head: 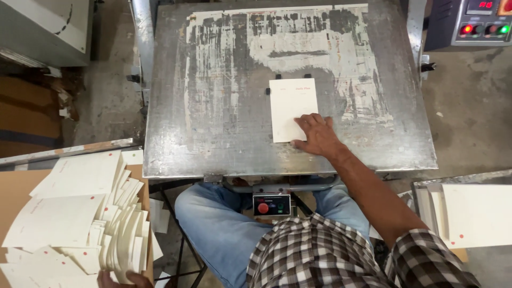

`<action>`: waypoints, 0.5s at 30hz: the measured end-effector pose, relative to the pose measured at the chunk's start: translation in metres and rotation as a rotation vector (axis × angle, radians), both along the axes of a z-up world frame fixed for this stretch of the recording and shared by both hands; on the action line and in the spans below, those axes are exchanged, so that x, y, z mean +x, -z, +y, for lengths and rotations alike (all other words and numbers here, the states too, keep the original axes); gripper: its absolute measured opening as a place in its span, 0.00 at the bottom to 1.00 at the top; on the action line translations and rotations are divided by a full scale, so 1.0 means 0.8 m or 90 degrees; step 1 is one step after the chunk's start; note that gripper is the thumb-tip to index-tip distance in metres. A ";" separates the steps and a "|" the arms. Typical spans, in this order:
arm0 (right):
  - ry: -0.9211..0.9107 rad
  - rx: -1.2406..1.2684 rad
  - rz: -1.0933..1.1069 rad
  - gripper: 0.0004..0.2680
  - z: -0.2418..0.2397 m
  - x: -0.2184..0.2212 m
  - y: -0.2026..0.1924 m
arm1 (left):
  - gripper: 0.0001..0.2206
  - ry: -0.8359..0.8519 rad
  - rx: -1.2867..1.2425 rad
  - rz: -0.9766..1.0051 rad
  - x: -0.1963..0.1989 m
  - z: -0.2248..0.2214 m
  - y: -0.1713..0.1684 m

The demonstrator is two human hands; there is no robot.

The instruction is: Operating a manual-feed stamping or printing machine by placing and removing sheets of paper for each cycle.

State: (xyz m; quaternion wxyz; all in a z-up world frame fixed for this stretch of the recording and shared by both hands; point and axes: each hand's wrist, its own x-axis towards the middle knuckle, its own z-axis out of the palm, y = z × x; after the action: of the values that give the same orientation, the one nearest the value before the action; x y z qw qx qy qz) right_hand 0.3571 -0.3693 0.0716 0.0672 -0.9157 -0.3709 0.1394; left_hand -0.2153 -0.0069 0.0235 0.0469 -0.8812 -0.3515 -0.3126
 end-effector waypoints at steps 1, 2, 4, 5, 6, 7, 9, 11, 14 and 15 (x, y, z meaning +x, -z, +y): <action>0.000 -0.003 -0.001 0.28 -0.002 0.003 0.009 | 0.16 0.000 -0.003 -0.001 0.023 -0.011 -0.015; -0.002 0.024 -0.016 0.28 -0.002 0.005 0.019 | 0.18 -0.021 -0.055 0.031 0.046 -0.021 -0.031; -0.004 0.051 -0.031 0.28 0.001 0.009 0.033 | 0.19 -0.042 -0.108 0.062 0.087 -0.032 -0.044; 0.024 0.053 -0.031 0.27 0.004 0.011 0.039 | 0.21 0.015 -0.106 -0.001 0.106 -0.034 -0.042; 0.054 0.056 -0.029 0.27 0.007 0.013 0.044 | 0.24 0.074 -0.105 -0.063 0.125 -0.035 -0.041; 0.056 0.056 -0.029 0.27 0.011 0.019 0.047 | 0.24 0.076 -0.105 -0.062 0.144 -0.047 -0.055; 0.053 0.054 -0.091 0.28 0.013 0.024 0.059 | 0.20 0.123 -0.178 -0.080 0.174 -0.078 -0.073; 0.080 0.033 -0.061 0.29 0.027 0.027 0.056 | 0.20 0.160 -0.181 -0.094 0.175 -0.103 -0.050; 0.123 0.077 -0.048 0.30 0.014 0.011 0.051 | 0.18 0.260 -0.190 -0.132 0.153 -0.140 0.032; 0.106 0.133 -0.060 0.30 0.003 0.003 0.052 | 0.17 0.289 -0.200 -0.152 0.139 -0.157 0.071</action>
State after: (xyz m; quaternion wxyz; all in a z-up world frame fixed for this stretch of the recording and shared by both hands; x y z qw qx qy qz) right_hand 0.3599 -0.3672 0.0302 0.1559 -0.9368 -0.3091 0.0509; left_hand -0.1039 -0.1323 -0.0332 -0.2027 -0.8907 -0.1927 -0.3583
